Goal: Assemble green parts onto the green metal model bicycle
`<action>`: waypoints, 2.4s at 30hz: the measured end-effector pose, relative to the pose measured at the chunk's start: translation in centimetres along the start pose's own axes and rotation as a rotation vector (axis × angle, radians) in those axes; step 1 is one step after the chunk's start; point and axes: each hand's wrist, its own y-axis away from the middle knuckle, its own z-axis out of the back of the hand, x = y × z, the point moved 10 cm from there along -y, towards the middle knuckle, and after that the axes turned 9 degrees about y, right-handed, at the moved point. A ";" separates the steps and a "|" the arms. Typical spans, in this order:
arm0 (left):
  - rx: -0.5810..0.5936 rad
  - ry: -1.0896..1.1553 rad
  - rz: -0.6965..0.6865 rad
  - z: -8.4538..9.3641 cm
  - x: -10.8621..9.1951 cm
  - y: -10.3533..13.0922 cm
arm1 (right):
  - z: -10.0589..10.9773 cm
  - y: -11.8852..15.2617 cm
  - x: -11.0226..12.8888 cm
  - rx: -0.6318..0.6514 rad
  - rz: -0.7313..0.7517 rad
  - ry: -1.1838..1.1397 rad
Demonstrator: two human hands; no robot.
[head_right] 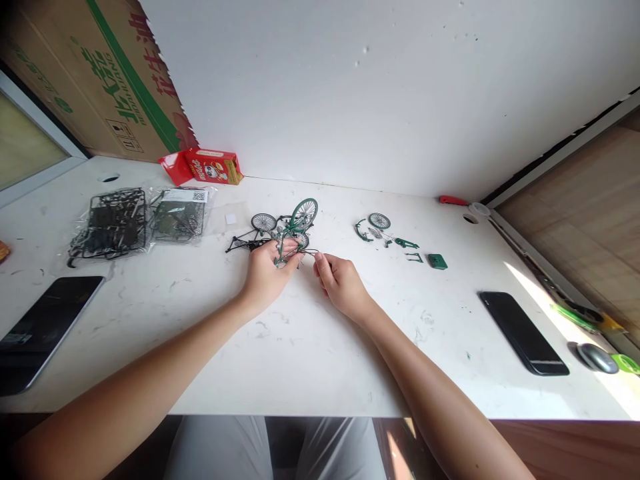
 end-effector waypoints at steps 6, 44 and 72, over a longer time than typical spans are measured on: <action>0.014 -0.045 -0.007 -0.2 0.3 0.3 | -0.2 -0.2 -0.6 0.009 -0.066 -0.150; 0.202 0.417 0.291 -3.1 2.8 0.8 | 3.8 -1.3 -1.3 -0.205 0.117 -0.309; 0.146 0.437 0.448 -3.2 4.3 1.7 | 10.4 -3.2 -8.9 -0.423 -0.037 0.581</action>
